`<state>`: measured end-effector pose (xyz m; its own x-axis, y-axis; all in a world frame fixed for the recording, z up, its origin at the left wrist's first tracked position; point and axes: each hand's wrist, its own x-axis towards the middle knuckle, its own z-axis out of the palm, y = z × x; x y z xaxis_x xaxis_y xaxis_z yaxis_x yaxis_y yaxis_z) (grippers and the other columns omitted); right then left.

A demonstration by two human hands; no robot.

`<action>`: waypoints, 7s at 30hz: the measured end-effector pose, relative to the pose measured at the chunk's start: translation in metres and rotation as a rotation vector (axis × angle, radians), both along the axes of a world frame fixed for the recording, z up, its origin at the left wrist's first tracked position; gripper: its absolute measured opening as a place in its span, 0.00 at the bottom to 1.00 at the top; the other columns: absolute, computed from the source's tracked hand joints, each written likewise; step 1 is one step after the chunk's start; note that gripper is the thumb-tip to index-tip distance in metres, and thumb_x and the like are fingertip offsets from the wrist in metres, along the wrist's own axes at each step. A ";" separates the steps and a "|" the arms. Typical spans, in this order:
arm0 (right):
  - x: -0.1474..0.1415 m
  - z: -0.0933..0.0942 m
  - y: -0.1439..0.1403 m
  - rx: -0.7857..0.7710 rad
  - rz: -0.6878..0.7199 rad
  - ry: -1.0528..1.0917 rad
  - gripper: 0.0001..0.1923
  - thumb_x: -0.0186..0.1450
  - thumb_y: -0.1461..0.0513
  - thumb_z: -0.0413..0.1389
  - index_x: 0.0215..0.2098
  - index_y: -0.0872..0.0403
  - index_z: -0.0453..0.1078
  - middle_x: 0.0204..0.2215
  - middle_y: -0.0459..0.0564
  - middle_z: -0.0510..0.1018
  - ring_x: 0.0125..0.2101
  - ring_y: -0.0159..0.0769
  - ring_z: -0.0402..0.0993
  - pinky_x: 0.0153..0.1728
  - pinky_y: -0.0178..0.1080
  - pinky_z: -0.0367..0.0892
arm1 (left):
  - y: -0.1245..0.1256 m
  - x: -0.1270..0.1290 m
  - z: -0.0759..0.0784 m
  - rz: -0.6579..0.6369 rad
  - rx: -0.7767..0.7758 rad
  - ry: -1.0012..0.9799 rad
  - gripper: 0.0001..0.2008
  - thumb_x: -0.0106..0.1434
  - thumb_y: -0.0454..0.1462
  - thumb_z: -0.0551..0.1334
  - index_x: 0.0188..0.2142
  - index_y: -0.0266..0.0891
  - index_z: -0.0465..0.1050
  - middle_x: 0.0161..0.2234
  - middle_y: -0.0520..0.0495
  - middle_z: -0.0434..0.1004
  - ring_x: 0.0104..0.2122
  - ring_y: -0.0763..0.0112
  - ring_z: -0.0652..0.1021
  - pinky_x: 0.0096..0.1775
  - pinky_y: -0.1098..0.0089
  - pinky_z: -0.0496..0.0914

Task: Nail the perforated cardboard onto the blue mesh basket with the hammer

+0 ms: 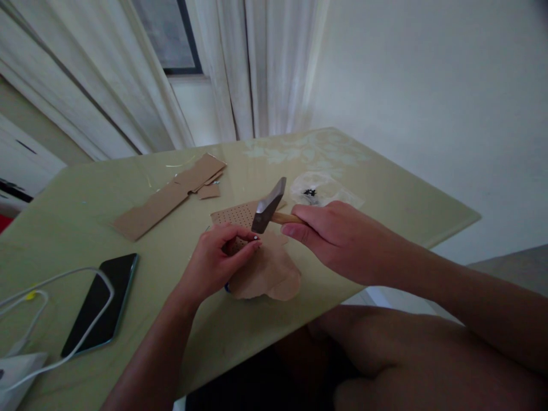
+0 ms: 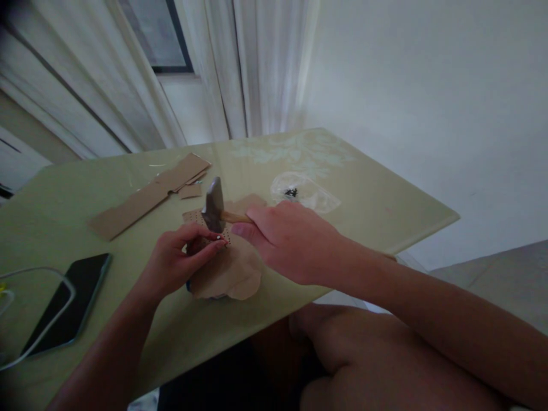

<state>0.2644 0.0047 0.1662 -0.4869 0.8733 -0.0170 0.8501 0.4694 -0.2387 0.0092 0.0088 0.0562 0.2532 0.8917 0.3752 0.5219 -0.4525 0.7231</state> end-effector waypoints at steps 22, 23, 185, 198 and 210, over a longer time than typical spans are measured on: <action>-0.010 0.000 0.000 0.042 0.018 -0.122 0.29 0.82 0.44 0.44 0.38 0.52 0.76 0.24 0.50 0.75 0.24 0.36 0.65 0.29 0.41 0.46 | 0.002 0.001 -0.003 -0.043 -0.012 0.003 0.06 0.69 0.42 0.70 0.38 0.43 0.85 0.26 0.52 0.77 0.26 0.71 0.70 0.26 0.71 0.60; -0.010 -0.001 0.000 0.036 0.024 -0.132 0.29 0.82 0.44 0.45 0.38 0.53 0.76 0.24 0.50 0.75 0.24 0.36 0.65 0.29 0.41 0.46 | 0.002 0.001 -0.003 -0.047 -0.016 0.004 0.06 0.69 0.42 0.70 0.38 0.43 0.85 0.27 0.52 0.78 0.26 0.72 0.70 0.26 0.71 0.60; 0.078 -0.122 0.016 -0.318 -0.103 -0.149 0.23 0.83 0.50 0.42 0.43 0.53 0.72 0.31 0.55 0.80 0.33 0.45 0.79 0.34 0.41 0.60 | -0.005 0.012 -0.003 0.070 0.055 -0.011 0.03 0.69 0.39 0.72 0.41 0.46 0.87 0.33 0.50 0.84 0.32 0.68 0.76 0.36 0.66 0.68; 0.080 -0.125 0.016 -0.309 -0.104 -0.157 0.24 0.83 0.48 0.40 0.43 0.52 0.72 0.32 0.55 0.80 0.34 0.45 0.79 0.35 0.42 0.59 | -0.006 0.012 -0.003 0.039 0.047 -0.002 0.03 0.70 0.38 0.70 0.42 0.46 0.85 0.34 0.50 0.85 0.34 0.65 0.78 0.37 0.65 0.67; 0.078 -0.122 0.016 -0.317 -0.103 -0.151 0.24 0.83 0.49 0.41 0.42 0.52 0.72 0.32 0.55 0.81 0.33 0.44 0.79 0.35 0.41 0.60 | -0.006 0.013 0.001 -0.003 0.040 0.015 0.04 0.72 0.39 0.68 0.43 0.45 0.84 0.36 0.49 0.86 0.35 0.65 0.80 0.39 0.65 0.70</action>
